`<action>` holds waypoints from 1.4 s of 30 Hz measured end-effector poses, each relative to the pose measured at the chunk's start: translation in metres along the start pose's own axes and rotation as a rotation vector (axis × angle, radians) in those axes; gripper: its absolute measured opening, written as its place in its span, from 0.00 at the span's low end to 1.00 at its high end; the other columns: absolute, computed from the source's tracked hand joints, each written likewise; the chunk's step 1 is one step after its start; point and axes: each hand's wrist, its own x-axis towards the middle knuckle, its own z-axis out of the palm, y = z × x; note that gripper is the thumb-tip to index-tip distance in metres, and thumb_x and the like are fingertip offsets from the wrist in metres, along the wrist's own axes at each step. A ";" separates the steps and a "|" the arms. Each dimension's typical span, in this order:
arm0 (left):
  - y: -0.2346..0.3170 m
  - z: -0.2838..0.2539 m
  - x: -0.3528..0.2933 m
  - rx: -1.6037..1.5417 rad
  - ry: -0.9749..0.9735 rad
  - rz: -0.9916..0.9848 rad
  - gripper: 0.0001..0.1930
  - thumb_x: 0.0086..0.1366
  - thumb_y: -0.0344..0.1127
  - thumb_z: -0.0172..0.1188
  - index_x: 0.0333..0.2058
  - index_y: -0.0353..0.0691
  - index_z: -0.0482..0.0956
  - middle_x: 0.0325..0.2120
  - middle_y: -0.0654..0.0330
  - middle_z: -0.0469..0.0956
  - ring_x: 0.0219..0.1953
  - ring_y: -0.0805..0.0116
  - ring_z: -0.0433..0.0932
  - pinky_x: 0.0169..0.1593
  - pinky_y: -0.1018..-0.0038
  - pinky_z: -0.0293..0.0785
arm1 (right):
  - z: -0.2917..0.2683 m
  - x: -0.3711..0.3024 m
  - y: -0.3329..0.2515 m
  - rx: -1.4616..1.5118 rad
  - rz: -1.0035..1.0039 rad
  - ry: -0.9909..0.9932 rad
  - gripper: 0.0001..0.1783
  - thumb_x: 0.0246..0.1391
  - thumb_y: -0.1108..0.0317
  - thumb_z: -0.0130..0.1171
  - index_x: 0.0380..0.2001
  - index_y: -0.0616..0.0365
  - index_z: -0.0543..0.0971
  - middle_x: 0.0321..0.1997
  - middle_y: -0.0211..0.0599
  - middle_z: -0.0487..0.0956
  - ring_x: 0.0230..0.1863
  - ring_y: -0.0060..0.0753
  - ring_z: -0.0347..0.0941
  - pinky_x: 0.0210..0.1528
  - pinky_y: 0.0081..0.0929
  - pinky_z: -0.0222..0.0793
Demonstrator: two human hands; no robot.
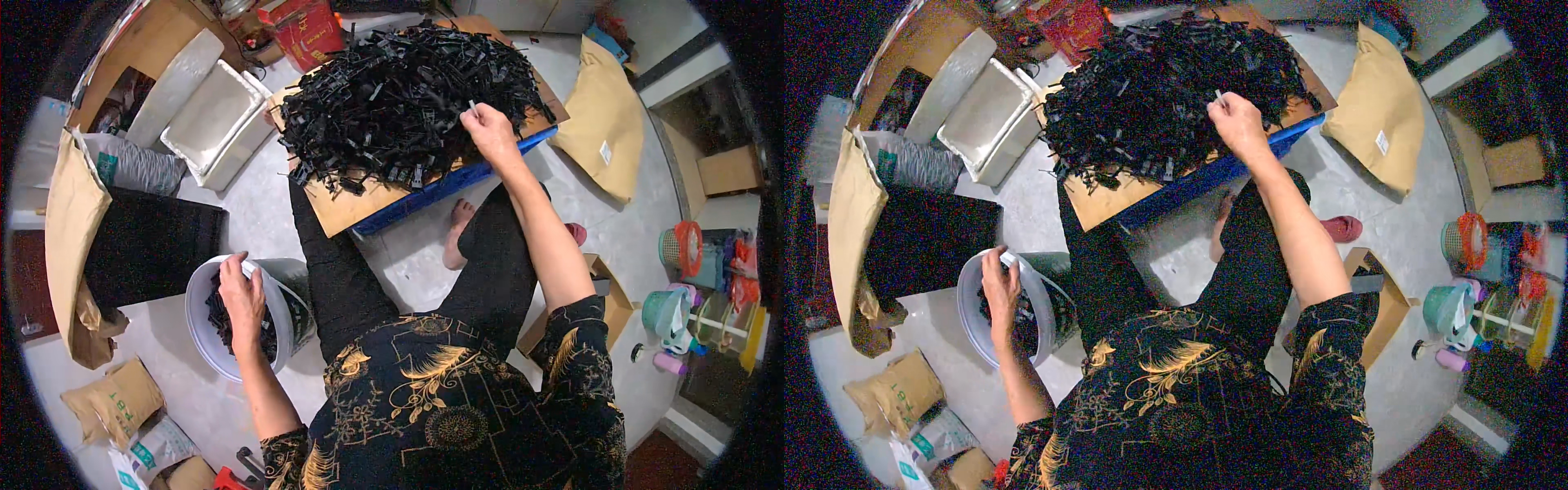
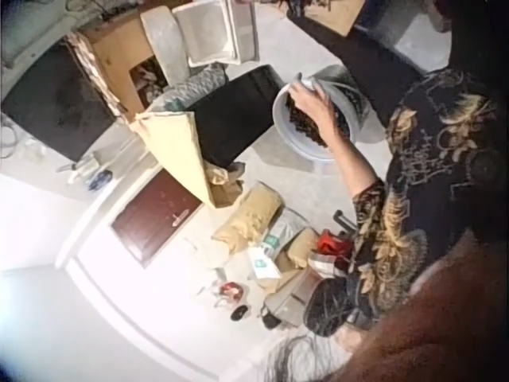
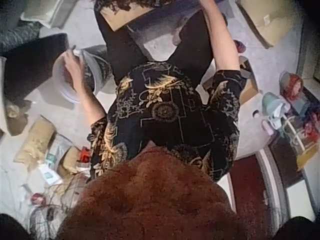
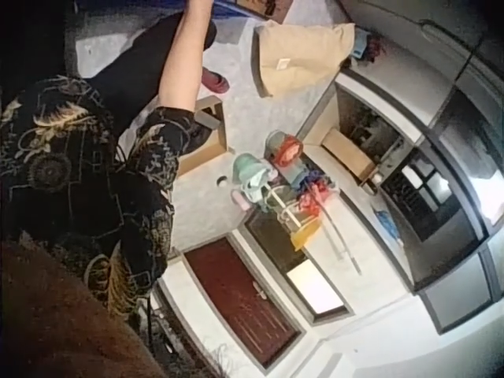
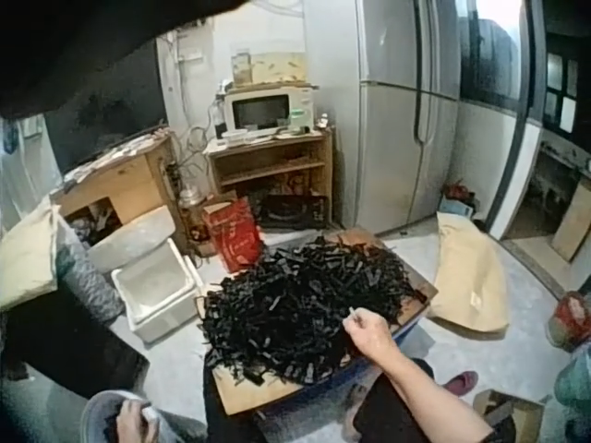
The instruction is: Sorting small black plastic components from a blue tray into a white bucket while inspecting them.
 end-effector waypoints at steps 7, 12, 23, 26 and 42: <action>0.026 0.011 0.014 -0.294 -0.012 0.008 0.15 0.54 0.27 0.53 0.42 0.34 0.67 0.36 0.50 0.69 0.39 0.55 0.71 0.41 0.67 0.68 | -0.011 0.017 -0.039 0.655 0.418 -0.101 0.09 0.53 0.63 0.53 0.22 0.51 0.69 0.13 0.17 0.57 0.10 0.11 0.48 0.11 0.14 0.45; 0.074 0.016 0.037 -0.962 -0.147 -0.139 0.18 0.58 0.29 0.52 0.48 0.34 0.64 0.38 0.57 0.70 0.33 0.74 0.72 0.33 0.80 0.69 | -0.002 0.025 -0.058 0.933 0.319 -0.119 0.08 0.54 0.65 0.53 0.25 0.51 0.67 0.12 0.18 0.56 0.09 0.12 0.48 0.11 0.14 0.46; 0.092 0.037 0.031 -1.376 -0.390 -0.151 0.22 0.60 0.40 0.55 0.49 0.37 0.63 0.36 0.62 0.70 0.31 0.75 0.74 0.30 0.83 0.66 | 0.016 0.038 -0.057 1.058 0.500 -0.381 0.07 0.55 0.66 0.51 0.25 0.53 0.68 0.12 0.19 0.56 0.11 0.13 0.48 0.12 0.14 0.44; 0.086 0.040 0.028 -1.347 -0.445 -0.176 0.22 0.60 0.40 0.55 0.49 0.37 0.64 0.36 0.61 0.71 0.31 0.75 0.74 0.30 0.82 0.66 | 0.017 0.037 -0.055 1.180 0.536 -0.389 0.06 0.56 0.66 0.50 0.26 0.54 0.68 0.12 0.18 0.55 0.11 0.13 0.48 0.13 0.14 0.44; 0.112 0.043 0.050 -2.275 -0.531 -0.347 0.28 0.57 0.32 0.59 0.52 0.38 0.54 0.38 0.49 0.72 0.33 0.65 0.78 0.33 0.80 0.77 | 0.054 -0.102 -0.126 0.686 0.152 -0.628 0.07 0.56 0.64 0.52 0.27 0.54 0.71 0.20 0.14 0.62 0.19 0.07 0.53 0.19 0.10 0.47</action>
